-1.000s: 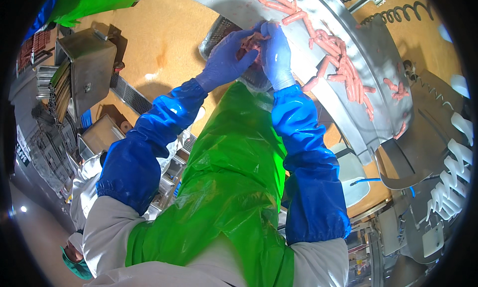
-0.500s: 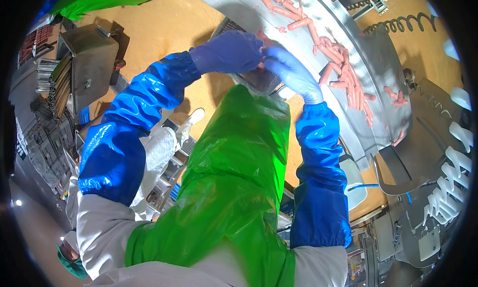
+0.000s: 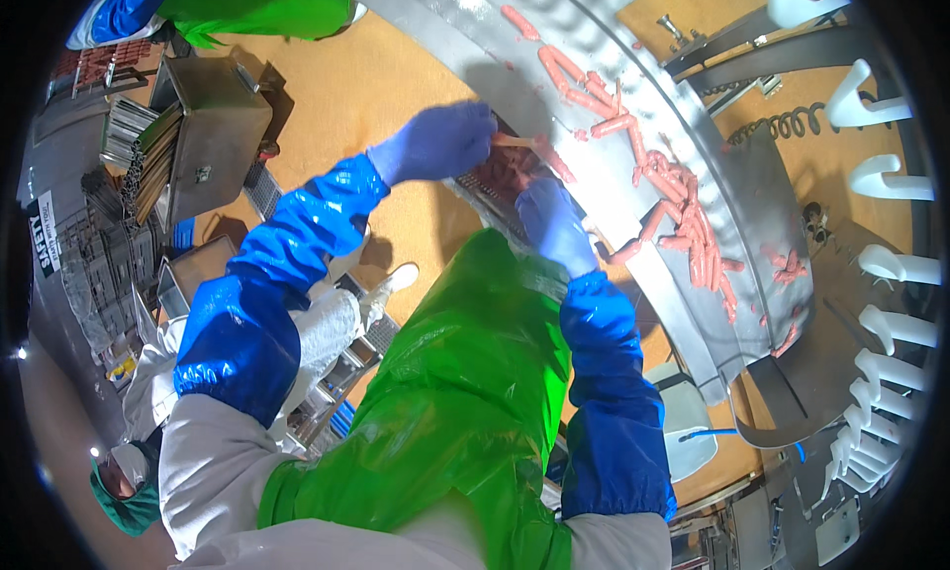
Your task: The person handles long strands of raw sausage meat, linking them together by hand, and places them onto a conveyor belt with white hooks. The person also picks up loose pieces from the belt and places them into a nearby container.
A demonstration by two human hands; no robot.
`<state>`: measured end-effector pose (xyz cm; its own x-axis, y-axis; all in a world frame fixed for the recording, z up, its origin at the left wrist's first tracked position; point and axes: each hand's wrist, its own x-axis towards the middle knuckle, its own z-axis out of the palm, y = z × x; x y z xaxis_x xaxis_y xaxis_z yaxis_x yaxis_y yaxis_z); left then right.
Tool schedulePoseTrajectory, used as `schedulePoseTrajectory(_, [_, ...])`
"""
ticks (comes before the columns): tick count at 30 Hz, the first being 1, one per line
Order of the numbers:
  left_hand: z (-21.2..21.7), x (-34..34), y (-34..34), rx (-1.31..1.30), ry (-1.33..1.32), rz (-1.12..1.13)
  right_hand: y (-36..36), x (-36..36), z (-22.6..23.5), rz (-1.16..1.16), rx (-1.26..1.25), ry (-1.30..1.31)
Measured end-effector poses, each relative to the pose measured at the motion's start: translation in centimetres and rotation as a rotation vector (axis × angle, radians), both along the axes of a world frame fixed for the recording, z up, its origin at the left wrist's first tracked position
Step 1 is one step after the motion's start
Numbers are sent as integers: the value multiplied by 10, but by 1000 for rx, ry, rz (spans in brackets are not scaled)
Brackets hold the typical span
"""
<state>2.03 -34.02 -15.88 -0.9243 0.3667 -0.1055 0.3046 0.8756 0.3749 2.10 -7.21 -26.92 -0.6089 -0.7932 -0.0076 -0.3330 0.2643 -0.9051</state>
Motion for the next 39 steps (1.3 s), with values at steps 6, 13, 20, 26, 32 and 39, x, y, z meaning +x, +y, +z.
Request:
schedulePoseTrajectory(6, [15,-2,33,-18,-236,-181,-29,-25,96,-289,-79,48])
schedulePoseTrajectory(13, [25,-56,26,677,-215,191,-47,-92,84,-183,-149,-200])
schedulePoseTrajectory(20, [-4,-161,-73,1091,-31,618,-114,-236,136,-476,-7,-59])
schedulePoseTrajectory(26, [-180,-269,-208,55,75,662,-118,-302,3,-771,133,116])
schedulePoseTrajectory(32, [-238,-317,-222,322,193,1034,-100,-215,28,-986,-46,-234])
schedulePoseTrajectory(39, [-282,-297,-202,745,151,555,-124,-166,47,-696,112,-172])
